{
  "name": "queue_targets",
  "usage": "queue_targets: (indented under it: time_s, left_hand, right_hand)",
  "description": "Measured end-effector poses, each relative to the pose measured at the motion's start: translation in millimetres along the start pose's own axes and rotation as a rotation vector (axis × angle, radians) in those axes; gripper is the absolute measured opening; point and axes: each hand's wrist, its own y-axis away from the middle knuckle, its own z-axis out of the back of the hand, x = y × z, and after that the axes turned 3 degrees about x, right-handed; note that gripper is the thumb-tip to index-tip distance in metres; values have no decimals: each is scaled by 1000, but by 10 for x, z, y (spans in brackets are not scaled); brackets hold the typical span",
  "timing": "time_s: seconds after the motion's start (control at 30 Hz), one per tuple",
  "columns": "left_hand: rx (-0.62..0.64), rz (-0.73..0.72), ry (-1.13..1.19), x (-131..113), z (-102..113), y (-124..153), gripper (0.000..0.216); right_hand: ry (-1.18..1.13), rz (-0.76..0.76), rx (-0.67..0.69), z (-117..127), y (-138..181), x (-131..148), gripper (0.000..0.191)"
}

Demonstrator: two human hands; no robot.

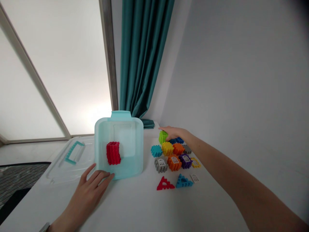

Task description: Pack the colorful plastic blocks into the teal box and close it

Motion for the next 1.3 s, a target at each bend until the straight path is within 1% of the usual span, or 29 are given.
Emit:
queue_targets:
  time_s: [0.2, 0.4, 0.6, 0.8, 0.9, 1.03, 1.3]
  left_hand:
    - [1, -2, -10, -8, 2, -8, 29]
    - [1, -4, -12, 10, -28, 5, 26]
    - [-5, -13, -8, 23, -31, 20, 24]
    - [23, -28, -30, 21, -2, 8, 24]
    - [37, -45, -47, 31, 5, 10, 25]
    - [37, -61, -65, 45, -5, 21, 25]
    - [25, -75, -64, 54, -9, 23, 25]
  right_hand:
    - [-21, 27, 28, -52, -66, 56, 101]
    - [-48, 39, 7, -75, -92, 98, 91]
    - [-44, 53, -6, 50, -10, 169, 84]
    - [-18, 56, -15, 198, 226, 309, 76]
    - [-5, 82, -17, 250, 411, 448, 72]
    - [2, 152, -11, 336, 703, 727, 64]
    - [36, 276, 128, 579, 1254, 1412, 56]
